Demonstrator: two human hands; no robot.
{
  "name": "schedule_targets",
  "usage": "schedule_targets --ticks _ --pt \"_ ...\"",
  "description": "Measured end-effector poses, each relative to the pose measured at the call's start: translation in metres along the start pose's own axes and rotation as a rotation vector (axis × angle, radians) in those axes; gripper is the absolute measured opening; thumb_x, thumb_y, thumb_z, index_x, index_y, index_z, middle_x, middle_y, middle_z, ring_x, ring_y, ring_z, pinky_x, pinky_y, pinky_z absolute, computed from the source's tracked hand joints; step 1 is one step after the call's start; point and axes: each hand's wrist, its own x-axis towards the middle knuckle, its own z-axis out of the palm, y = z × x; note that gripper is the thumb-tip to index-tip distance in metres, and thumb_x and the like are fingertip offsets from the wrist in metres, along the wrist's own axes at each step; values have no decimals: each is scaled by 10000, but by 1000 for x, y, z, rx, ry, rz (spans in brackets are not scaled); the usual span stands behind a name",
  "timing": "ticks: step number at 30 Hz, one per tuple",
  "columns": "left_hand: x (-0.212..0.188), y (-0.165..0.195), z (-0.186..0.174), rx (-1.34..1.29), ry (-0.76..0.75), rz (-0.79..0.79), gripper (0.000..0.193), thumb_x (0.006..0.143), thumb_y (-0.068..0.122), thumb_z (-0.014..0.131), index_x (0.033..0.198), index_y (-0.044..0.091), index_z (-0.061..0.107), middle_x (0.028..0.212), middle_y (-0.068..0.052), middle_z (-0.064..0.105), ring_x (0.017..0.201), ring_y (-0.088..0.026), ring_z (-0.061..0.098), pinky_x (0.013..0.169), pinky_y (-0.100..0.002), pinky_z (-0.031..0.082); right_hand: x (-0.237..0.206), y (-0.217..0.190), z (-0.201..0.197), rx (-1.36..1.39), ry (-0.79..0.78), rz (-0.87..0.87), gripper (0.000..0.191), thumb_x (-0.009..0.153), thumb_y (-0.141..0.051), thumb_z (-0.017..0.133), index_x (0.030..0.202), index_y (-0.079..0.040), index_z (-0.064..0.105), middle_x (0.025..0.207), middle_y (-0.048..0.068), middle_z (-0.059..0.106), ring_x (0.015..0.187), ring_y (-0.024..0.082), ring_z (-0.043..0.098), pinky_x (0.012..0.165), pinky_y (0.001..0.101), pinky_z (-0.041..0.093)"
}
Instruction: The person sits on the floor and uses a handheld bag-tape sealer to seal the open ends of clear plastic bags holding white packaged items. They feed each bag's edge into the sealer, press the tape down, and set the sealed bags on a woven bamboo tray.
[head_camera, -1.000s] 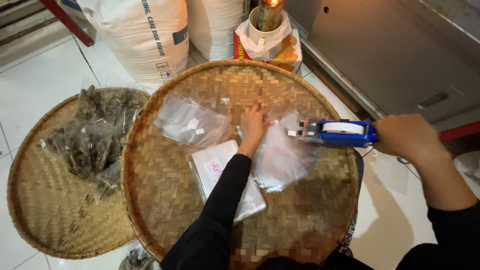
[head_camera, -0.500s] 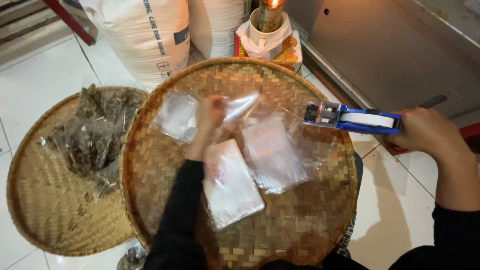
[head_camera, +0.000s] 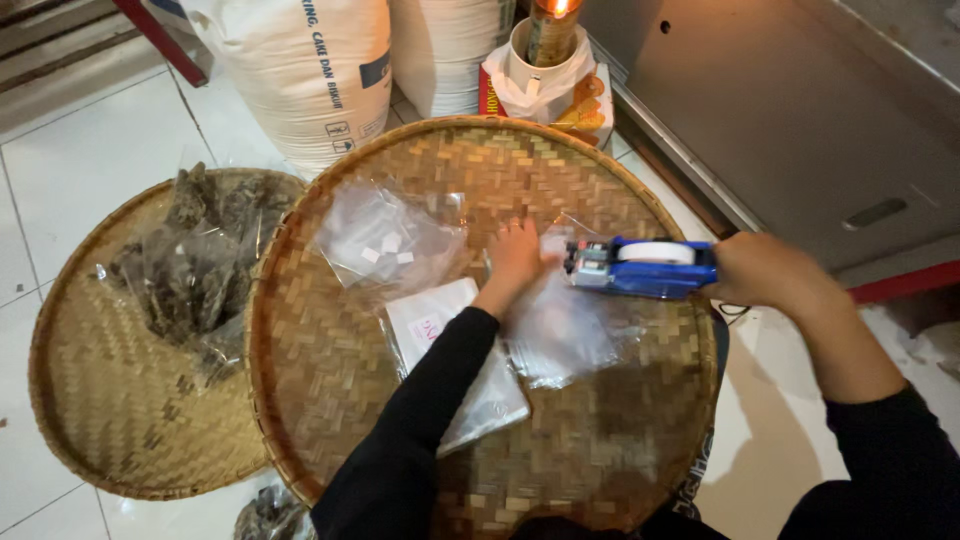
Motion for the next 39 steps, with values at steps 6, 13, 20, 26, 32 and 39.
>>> schedule_targets --ticks 6,13,20,26,32,39 --pt "-8 -9 5 37 -21 -27 815 524 551 937 1097 50 645 1141 -193 682 1112 -376 636 856 -525 496 -29 8 3 -96 1 84 225 842 -301 708 928 -116 803 976 187 767 937 371 748 844 466 605" --pt "4 -33 -2 -159 74 25 201 843 367 800 931 187 805 870 -96 752 875 -326 700 766 -487 507 -64 27 -16 -238 -149 272 293 829 -356 769 1080 -205 777 969 97 798 942 286 792 867 411 640" --pt "-10 -9 -46 -651 348 98 127 904 189 724 1020 146 751 954 -79 731 872 -273 703 768 -417 549 -64 50 -21 -101 19 291 382 729 -420 865 995 -150 821 918 150 798 864 323 788 797 429 642" --pt "-1 -83 -156 -93 575 131 226 744 76 738 924 201 790 841 -69 690 890 -306 626 817 -466 422 -47 58 -12 118 234 71 372 677 -360 858 966 -132 800 889 162 772 831 360 754 758 447 607" --pt "-31 -163 -209 653 904 41 442 591 319 726 988 140 803 1084 -85 747 1072 -317 630 924 -458 388 -13 19 -5 153 221 -92 457 620 -446 922 919 -130 783 882 160 765 832 362 738 738 441 595" --pt "-21 -64 -73 -170 197 184 472 829 342 827 1101 14 622 1029 -206 671 984 -405 640 846 -497 513 21 -33 -12 7 23 -232 411 684 -521 808 937 -197 809 893 131 767 826 331 742 743 430 598"
